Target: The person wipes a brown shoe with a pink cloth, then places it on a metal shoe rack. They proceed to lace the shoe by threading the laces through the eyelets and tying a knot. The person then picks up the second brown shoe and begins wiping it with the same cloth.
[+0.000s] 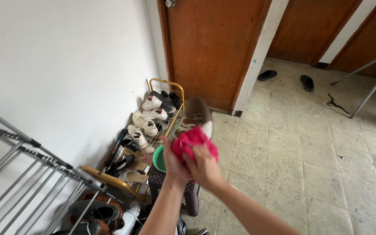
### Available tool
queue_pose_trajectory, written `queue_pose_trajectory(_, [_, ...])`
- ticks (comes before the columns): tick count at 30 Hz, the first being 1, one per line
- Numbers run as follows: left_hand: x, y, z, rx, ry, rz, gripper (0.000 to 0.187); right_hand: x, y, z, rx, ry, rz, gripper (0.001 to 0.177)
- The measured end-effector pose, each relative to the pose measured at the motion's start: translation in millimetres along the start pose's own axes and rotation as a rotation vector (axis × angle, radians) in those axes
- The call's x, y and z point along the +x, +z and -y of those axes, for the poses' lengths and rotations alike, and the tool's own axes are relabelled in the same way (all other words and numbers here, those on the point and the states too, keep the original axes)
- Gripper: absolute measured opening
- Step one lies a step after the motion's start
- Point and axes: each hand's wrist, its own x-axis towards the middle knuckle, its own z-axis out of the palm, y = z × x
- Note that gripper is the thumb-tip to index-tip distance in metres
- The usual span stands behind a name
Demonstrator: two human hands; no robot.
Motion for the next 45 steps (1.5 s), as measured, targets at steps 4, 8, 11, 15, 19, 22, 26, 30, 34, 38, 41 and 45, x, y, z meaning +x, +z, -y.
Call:
queue_pose_trajectory(4, [-6,-16,-27,-0.055,0.075,-0.136,0.084,-39,0,-2,0.229,0.271,0.240,0.023])
queue_pose_trajectory(8, [-24,-22,-54,0.075,0.190,-0.446,0.065,-48,-25,-41,0.363,0.564,0.225,0.024])
queue_pose_trajectory(11, [-46,-33,-63,0.079,0.248,-0.421,0.064,-52,-41,-84,0.196,0.843,0.251,0.026])
queue_pose_trajectory(15, [-68,-55,-60,0.129,0.274,-0.425,0.065,-61,-38,-149,-0.130,0.637,0.249,0.032])
queue_pose_trajectory(19, [-81,-76,-55,0.226,0.218,-0.475,0.066,-61,-25,-199,-0.153,0.442,0.253,0.031])
queue_pose_trajectory(22, [-90,-88,-49,0.235,0.191,-0.512,0.064,-63,-15,-217,-0.122,0.527,0.288,0.032])
queue_pose_trajectory(26, [-101,-95,-46,0.232,0.212,-0.521,0.061,-66,-4,-224,-0.042,0.662,0.371,0.034])
queue_pose_trajectory(30, [-104,-95,-41,0.217,0.224,-0.508,0.064,-65,4,-219,-0.074,0.619,0.387,0.036])
queue_pose_trajectory(34, [-102,-99,-33,0.170,0.260,-0.553,0.061,-59,5,-190,0.020,0.703,0.370,0.038])
queue_pose_trajectory(38, [-102,-98,-29,0.166,0.166,-0.691,0.057,-44,4,-133,0.268,0.758,0.244,0.037])
queue_pose_trajectory(41, [-103,-89,-28,0.171,0.040,-0.782,0.054,-26,5,-85,0.234,0.599,0.109,0.033])
queue_pose_trajectory(45, [-99,-70,-25,0.126,0.066,-0.695,0.048,10,21,-33,0.145,0.021,-0.035,0.025])
